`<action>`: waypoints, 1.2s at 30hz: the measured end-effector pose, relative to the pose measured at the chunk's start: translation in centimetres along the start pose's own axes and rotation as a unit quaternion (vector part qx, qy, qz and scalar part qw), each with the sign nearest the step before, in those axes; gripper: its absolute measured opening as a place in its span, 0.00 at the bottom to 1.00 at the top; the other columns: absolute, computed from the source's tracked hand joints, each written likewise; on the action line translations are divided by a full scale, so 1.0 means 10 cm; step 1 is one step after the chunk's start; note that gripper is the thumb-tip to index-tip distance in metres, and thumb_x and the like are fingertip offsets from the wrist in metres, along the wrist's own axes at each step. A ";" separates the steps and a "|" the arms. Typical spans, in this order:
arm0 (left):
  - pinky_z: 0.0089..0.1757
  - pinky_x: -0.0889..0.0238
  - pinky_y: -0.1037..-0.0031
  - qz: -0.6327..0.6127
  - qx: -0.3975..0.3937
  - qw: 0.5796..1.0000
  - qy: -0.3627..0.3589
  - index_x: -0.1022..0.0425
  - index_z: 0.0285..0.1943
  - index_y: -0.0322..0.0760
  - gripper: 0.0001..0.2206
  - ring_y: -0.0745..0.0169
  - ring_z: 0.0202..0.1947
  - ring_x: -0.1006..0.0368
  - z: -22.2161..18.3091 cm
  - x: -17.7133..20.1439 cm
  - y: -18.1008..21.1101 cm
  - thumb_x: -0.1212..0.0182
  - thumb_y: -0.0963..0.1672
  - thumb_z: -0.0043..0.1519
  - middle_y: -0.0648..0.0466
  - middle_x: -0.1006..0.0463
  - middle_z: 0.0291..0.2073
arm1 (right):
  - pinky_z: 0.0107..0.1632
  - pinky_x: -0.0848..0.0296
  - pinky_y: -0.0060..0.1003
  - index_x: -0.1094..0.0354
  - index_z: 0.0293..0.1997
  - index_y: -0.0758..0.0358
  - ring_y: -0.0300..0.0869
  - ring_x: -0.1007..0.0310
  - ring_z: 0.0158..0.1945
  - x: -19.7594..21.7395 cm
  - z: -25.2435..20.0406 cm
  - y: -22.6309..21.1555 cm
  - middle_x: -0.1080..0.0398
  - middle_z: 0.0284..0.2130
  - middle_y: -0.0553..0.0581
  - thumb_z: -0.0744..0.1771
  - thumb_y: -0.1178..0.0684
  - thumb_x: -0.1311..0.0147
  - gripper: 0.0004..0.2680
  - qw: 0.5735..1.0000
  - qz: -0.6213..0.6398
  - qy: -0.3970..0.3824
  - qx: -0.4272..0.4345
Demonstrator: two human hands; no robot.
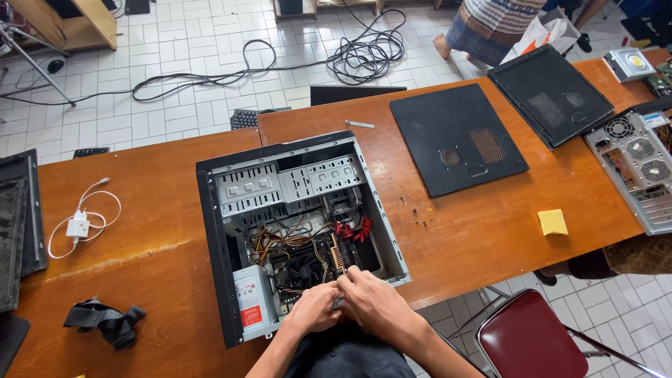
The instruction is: Connecting internal cables and installing an expansion card into a desktop computer motherboard.
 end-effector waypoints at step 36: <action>0.39 0.32 0.51 -0.001 0.012 1.000 0.001 0.27 0.42 0.35 0.12 0.44 0.46 0.25 -0.04 0.06 0.06 0.38 0.49 0.62 0.53 0.25 0.47 | 0.29 0.28 0.46 0.43 0.46 0.59 0.52 0.31 0.31 -0.08 -0.07 0.04 0.41 0.39 0.58 0.68 0.54 0.49 0.06 0.976 0.157 -0.030 -0.149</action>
Point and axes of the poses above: each hand's wrist, its own z-axis towards the middle knuckle, its own x-axis out of the back of the hand, y = z × x, the point moved 3 cm from there along z, towards the middle knuckle
